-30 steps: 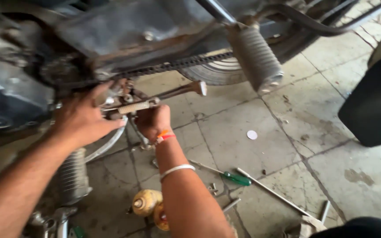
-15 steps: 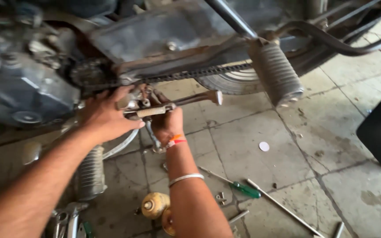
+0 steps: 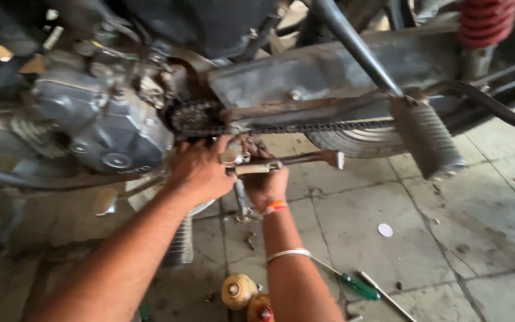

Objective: The person wipes the inside of the motorcycle air filter cover with a cloth, then places the cylindrical air filter element into the housing and presses the cover back onto the motorcycle. They then use a screwdriver to tighten the screws securing the cover.

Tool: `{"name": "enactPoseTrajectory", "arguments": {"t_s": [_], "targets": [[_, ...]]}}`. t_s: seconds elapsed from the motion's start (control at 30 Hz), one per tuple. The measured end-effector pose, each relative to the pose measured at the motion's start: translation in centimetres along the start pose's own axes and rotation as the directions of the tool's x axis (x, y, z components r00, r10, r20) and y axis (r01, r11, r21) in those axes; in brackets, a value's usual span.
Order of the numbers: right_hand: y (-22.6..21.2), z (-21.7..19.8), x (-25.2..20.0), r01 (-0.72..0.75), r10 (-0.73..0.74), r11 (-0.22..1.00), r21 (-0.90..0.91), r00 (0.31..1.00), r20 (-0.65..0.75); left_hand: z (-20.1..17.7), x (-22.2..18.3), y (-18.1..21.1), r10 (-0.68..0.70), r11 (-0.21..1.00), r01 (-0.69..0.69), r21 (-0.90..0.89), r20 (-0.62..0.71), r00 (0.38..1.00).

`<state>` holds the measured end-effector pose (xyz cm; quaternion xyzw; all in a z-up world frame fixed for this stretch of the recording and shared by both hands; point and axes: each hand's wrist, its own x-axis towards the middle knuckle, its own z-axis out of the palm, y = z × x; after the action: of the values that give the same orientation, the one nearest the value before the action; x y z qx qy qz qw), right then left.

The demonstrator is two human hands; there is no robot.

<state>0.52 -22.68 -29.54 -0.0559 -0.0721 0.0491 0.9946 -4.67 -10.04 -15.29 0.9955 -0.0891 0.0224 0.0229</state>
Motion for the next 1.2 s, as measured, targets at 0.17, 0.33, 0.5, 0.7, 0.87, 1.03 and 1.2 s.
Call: {"name": "enactPoseTrajectory", "arguments": {"t_s": [0.17, 0.33, 0.5, 0.7, 0.87, 1.03, 1.2], "targets": [[-0.8, -1.6, 1.1, -0.123, 0.124, 0.992, -0.018, 0.982, 0.143, 1.0, 0.3, -0.7, 0.178, 0.976, -0.193, -0.099, -0.150, 0.973], [-0.7, -2.1, 1.7, -0.138, 0.139, 0.990, -0.010, 0.985, 0.101, 0.4, -0.3, -0.2, 0.114, 0.984, -0.128, -0.125, -0.115, 0.987], [-1.1, -2.4, 1.3, -0.159, 0.164, 0.986, -0.058, 0.982, 0.090, 0.0, -0.7, 0.1, 0.123, 0.978, -0.152, -0.143, -0.195, 0.973], [-0.9, -0.6, 0.3, -0.079, 0.083, 0.996, -0.046, 0.993, 0.089, -1.0, -1.3, 0.4, -0.001, 0.981, -0.022, -0.193, -0.120, 0.993], [-1.3, -2.9, 1.4, -0.160, 0.159, 0.987, -0.007, 0.978, 0.133, -0.8, -1.0, 0.3, 0.021, 0.962, -0.055, -0.266, -0.129, 0.991], [-1.4, -2.7, 1.5, -0.174, 0.181, 0.983, -0.058, 0.972, 0.152, 0.7, -0.3, -0.5, 0.012, 0.971, -0.050, -0.235, -0.158, 0.987], [-1.8, -3.7, 1.6, -0.204, 0.209, 0.978, -0.048, 0.946, 0.248, -1.5, -1.4, 0.2, -0.030, 0.968, 0.011, -0.252, -0.071, 0.997]]}}
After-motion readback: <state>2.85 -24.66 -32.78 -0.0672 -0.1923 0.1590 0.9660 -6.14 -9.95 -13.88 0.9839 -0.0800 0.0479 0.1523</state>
